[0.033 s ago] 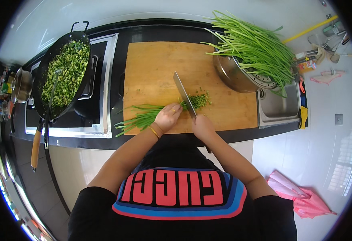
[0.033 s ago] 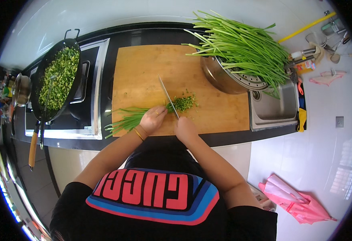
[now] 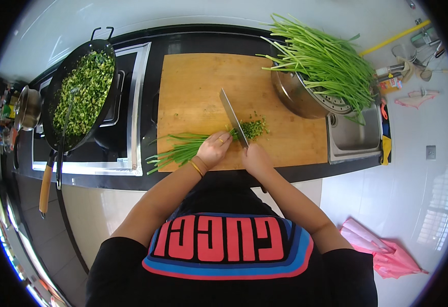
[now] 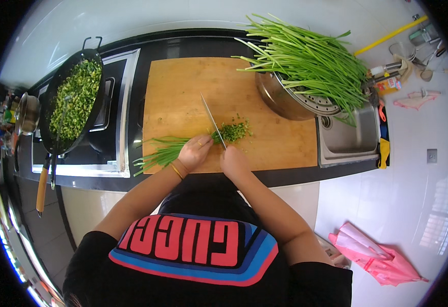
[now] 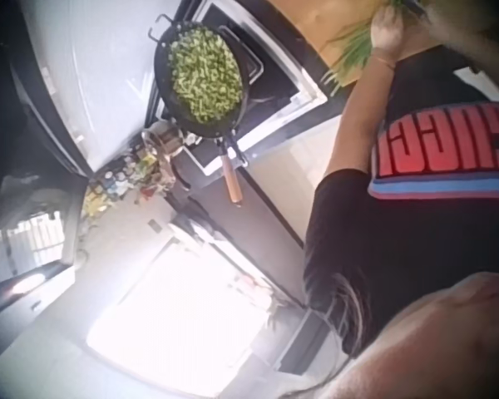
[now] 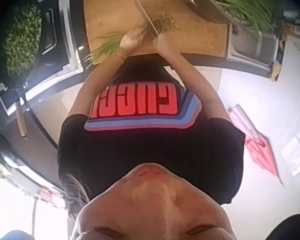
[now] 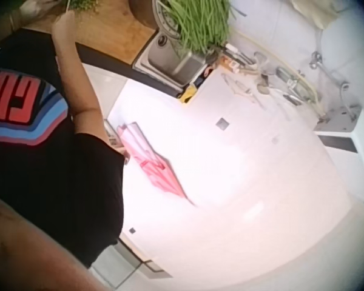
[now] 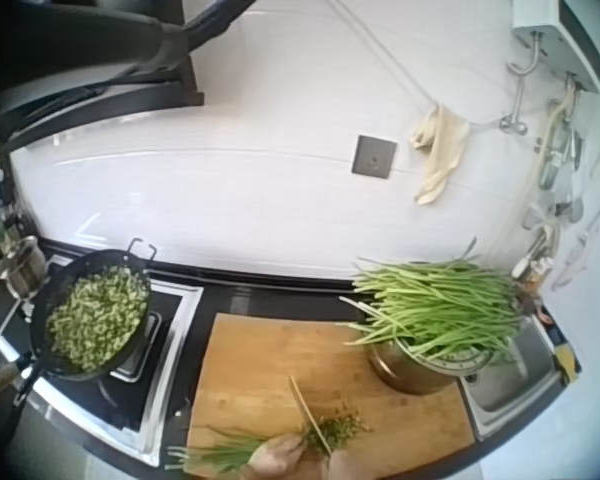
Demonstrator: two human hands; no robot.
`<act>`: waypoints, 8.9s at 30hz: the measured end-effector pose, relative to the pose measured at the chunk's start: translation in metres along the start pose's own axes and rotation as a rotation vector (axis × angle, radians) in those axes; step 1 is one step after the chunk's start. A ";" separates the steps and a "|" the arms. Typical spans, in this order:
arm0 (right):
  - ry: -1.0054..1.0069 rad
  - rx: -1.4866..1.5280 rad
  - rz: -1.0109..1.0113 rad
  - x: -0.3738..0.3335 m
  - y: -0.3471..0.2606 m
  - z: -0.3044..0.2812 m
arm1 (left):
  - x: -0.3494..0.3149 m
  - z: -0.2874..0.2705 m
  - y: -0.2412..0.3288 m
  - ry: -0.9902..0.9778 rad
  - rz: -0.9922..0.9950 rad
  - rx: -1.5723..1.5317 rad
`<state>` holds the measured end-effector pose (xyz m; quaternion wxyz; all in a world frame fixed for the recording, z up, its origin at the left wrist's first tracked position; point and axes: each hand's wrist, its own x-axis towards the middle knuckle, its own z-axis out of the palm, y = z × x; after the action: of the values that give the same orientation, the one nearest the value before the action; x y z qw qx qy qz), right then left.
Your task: The person chops green onions on a wooden cutting board using a cleaver. After chopping, they transfer the green onions into a wok containing other chopped vegetables and stir the contents with a spatula.
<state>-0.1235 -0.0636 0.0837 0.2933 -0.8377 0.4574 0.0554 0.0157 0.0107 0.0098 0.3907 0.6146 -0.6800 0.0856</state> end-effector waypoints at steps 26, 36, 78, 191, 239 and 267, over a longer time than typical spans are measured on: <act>-0.131 -0.038 0.033 -0.003 0.001 -0.016 | -0.004 0.005 0.004 0.063 -0.154 -0.059; -0.008 0.082 -0.019 -0.004 0.011 -0.023 | -0.001 0.004 0.004 0.010 -0.192 -0.001; -0.057 0.003 -0.115 -0.005 0.013 -0.019 | -0.012 -0.004 -0.001 0.001 -0.095 0.047; -0.142 -0.066 -0.121 -0.021 -0.001 -0.027 | -0.018 -0.013 -0.002 0.017 -0.119 0.046; -0.075 0.222 -0.119 0.021 0.028 -0.053 | -0.014 -0.006 0.001 -0.010 -0.159 0.109; -0.107 -0.053 -0.194 0.004 0.010 -0.038 | -0.009 -0.008 0.004 0.085 -0.202 0.104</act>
<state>-0.1359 -0.0912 0.1087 0.2989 -0.8813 0.3564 0.0836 0.0149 0.0235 0.0104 0.3933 0.6953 -0.5920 0.1070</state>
